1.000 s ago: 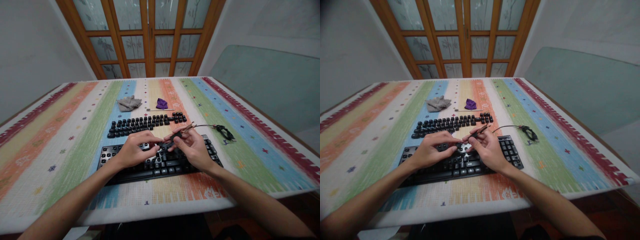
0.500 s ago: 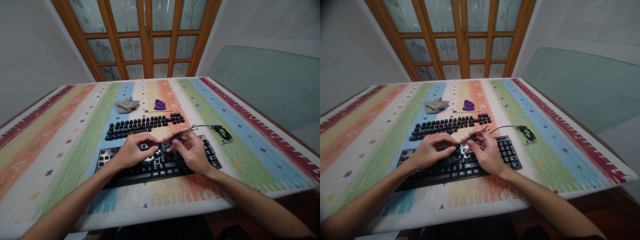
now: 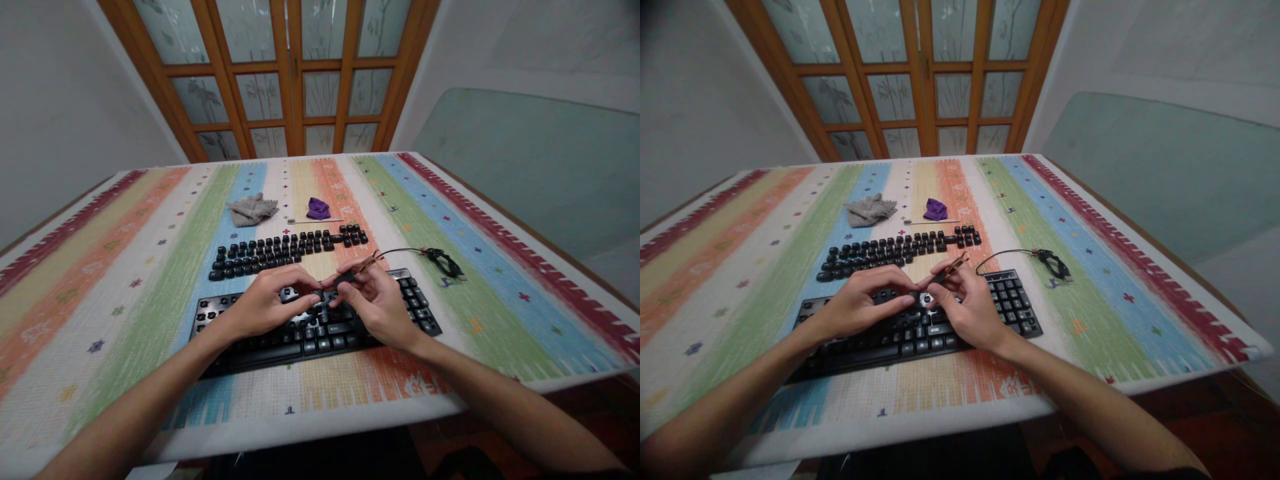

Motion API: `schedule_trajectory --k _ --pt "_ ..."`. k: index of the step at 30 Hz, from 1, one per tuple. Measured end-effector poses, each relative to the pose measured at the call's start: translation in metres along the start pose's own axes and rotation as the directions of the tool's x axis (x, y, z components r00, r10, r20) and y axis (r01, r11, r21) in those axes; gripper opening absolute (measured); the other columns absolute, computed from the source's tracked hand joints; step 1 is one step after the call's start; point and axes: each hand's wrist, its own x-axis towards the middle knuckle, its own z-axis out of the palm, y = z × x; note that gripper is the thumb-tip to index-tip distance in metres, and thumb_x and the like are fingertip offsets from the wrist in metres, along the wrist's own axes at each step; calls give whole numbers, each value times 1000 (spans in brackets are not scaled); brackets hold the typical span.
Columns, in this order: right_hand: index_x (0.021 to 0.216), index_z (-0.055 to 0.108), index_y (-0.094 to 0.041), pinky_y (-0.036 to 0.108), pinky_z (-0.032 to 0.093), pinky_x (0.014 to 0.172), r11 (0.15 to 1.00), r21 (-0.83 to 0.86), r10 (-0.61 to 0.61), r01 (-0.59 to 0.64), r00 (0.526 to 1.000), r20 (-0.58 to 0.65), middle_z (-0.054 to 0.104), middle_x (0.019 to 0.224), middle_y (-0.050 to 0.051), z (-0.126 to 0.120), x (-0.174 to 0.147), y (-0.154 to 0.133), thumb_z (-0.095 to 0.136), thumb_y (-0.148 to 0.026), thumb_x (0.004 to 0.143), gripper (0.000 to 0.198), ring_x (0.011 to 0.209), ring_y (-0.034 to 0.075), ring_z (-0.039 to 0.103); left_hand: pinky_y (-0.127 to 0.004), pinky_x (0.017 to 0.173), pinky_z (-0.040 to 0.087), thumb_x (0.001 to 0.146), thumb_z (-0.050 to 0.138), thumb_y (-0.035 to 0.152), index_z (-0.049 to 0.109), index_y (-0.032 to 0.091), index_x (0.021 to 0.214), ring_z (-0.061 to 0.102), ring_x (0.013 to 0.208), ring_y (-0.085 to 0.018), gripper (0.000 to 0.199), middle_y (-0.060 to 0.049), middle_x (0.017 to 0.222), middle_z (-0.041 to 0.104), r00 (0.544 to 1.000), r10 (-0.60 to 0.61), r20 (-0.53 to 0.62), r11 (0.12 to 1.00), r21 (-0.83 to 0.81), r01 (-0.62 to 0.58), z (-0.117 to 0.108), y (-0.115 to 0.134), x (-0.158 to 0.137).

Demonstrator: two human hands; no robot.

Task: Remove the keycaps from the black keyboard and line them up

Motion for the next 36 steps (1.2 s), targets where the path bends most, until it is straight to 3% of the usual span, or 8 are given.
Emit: schedule_trajectory --k 5,8,12,16,24,36 --pt "101 56 -22 33 65 66 997 -67 29 -28 999 15 69 89 4 2 -1 3 67 -40 91 24 74 17 71 -25 73 54 94 63 24 69 16 97 65 78 -13 10 -4 88 70 999 -12 -39 1000 22 13 -4 2 4" --pt "103 56 -21 35 65 70 995 -98 17 -15 1000 16 70 90 5 2 -2 5 66 -37 92 22 74 17 71 -26 75 53 96 61 26 67 16 99 64 80 -13 12 -4 90 69 999 4 -54 993 122 3 -9 -9 9" --pt "103 55 -21 35 64 72 993 -117 -12 14 1000 19 72 96 7 0 -2 4 64 -33 94 18 77 17 71 -38 91 50 97 57 24 65 16 105 60 100 -21 14 -9 103 65 996 87 18 922 377 -88 -10 -37 19" --pt "102 56 -21 33 64 72 991 -132 -31 37 999 43 73 96 7 -1 -2 3 63 -32 95 15 79 17 71 -46 97 47 96 55 23 67 16 101 54 103 -24 15 -11 107 61 986 123 116 847 506 -165 -3 -61 32" --pt "103 57 -21 35 64 72 986 -162 -37 42 999 38 75 96 7 -4 -5 2 64 -31 93 15 82 19 74 -44 88 50 92 58 24 70 16 93 52 96 -25 14 -11 102 58 991 98 95 814 565 -134 3 -85 41" --pt "103 59 -20 33 62 74 979 -193 -50 63 996 71 74 98 7 -5 -4 -2 64 -28 93 13 85 18 73 -45 88 50 89 62 26 69 13 97 52 97 -26 16 -13 105 59 997 58 54 799 596 -79 -3 -80 38"
